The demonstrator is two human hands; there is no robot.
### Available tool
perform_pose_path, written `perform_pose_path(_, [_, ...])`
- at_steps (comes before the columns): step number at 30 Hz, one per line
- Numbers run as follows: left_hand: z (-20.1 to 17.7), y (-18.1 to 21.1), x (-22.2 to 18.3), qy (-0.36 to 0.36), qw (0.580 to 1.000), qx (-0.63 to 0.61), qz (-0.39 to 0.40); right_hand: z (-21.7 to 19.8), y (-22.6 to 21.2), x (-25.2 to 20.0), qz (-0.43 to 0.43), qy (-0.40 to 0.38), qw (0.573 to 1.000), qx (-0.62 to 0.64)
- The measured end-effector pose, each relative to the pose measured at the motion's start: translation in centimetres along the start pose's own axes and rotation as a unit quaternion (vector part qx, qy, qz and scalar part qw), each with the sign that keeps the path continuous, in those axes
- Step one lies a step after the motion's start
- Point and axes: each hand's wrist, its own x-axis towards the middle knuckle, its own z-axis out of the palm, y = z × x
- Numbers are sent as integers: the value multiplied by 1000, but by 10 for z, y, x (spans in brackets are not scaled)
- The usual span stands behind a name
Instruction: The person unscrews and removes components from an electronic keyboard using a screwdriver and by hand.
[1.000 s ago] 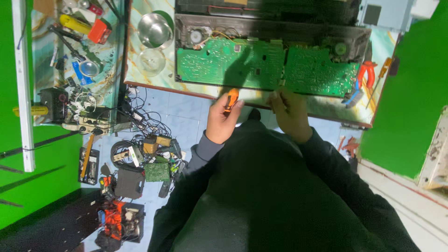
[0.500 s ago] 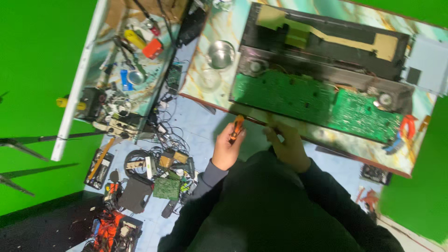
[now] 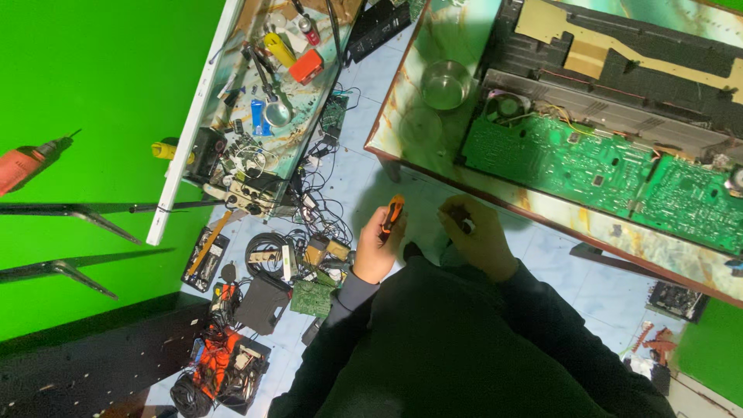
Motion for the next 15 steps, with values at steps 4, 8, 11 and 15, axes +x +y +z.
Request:
perform_pose_path(4, [-13, -19, 19, 3, 999, 42, 18, 7, -4, 20, -51, -5, 998, -26])
perform_pose_path(8, [-20, -32, 41, -11, 998, 59, 12, 8, -4, 43, -44, 3, 997, -57])
perform_pose_path(11, [-25, -29, 68, -30, 997, 57, 32, 4, 7, 69, -55, 11, 995, -79])
perform_pose_path(15, [-23, -18, 108, -26, 993, 108, 30, -7, 22, 109, -83, 37, 989, -113])
